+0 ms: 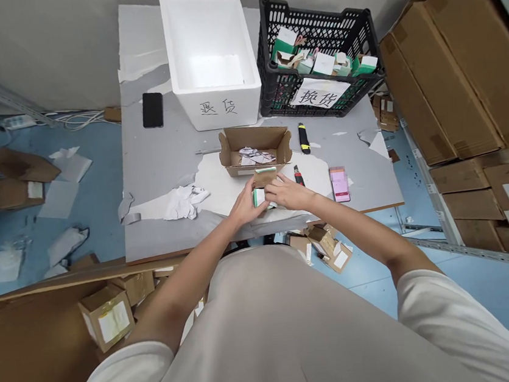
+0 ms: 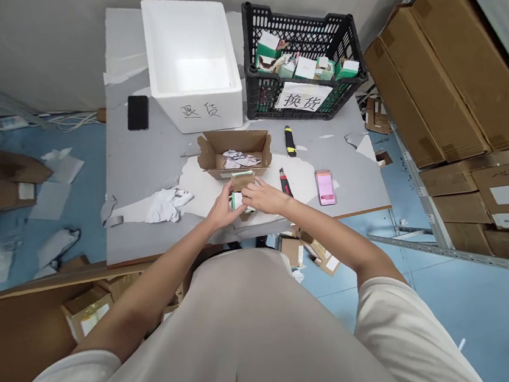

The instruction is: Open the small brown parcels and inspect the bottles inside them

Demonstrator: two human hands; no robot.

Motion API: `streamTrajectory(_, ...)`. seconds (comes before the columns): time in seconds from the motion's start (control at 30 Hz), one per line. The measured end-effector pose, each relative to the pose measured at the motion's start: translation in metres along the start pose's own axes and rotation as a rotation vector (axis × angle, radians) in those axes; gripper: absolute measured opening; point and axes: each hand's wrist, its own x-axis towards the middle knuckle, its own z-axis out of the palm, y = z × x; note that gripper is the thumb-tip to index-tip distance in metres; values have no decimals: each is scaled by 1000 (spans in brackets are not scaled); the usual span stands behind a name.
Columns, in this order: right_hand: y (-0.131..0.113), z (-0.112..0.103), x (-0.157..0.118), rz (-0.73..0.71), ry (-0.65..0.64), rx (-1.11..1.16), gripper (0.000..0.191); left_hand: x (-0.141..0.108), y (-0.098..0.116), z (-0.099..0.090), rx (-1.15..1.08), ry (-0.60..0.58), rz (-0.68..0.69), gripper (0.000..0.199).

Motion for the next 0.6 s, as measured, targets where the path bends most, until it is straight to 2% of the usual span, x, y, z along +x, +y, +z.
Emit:
streamTrajectory(0.17, 0, 2, -11, 63, 10, -30, 35, -7, -3, 2, 1, 82, -7, 76)
streamTrajectory(0.27, -6, 14, -20, 96, 1, -5, 38, -9, 4, 10, 52, 111, -12, 90)
streamTrajectory(0.37, -10, 23, -27, 116, 8, 36, 38, -5, 12, 17, 73, 136, -89, 99)
streamTrajectory(0.43, -12, 24, -30, 118, 39, 75, 37, -4, 14, 19, 62, 174, -127, 87)
streamTrajectory(0.5, -17, 21, -29, 160, 71, 124, 48, -5, 10, 19, 20, 192, -132, 71)
streamTrajectory(0.53, -20, 18, -27, 207, 73, 144, 52, -6, 8, 18, -14, 191, -135, 64)
streamTrajectory(0.6, -28, 12, -17, 357, 49, 161, 49, -10, 2, 15, -90, 181, -159, 52)
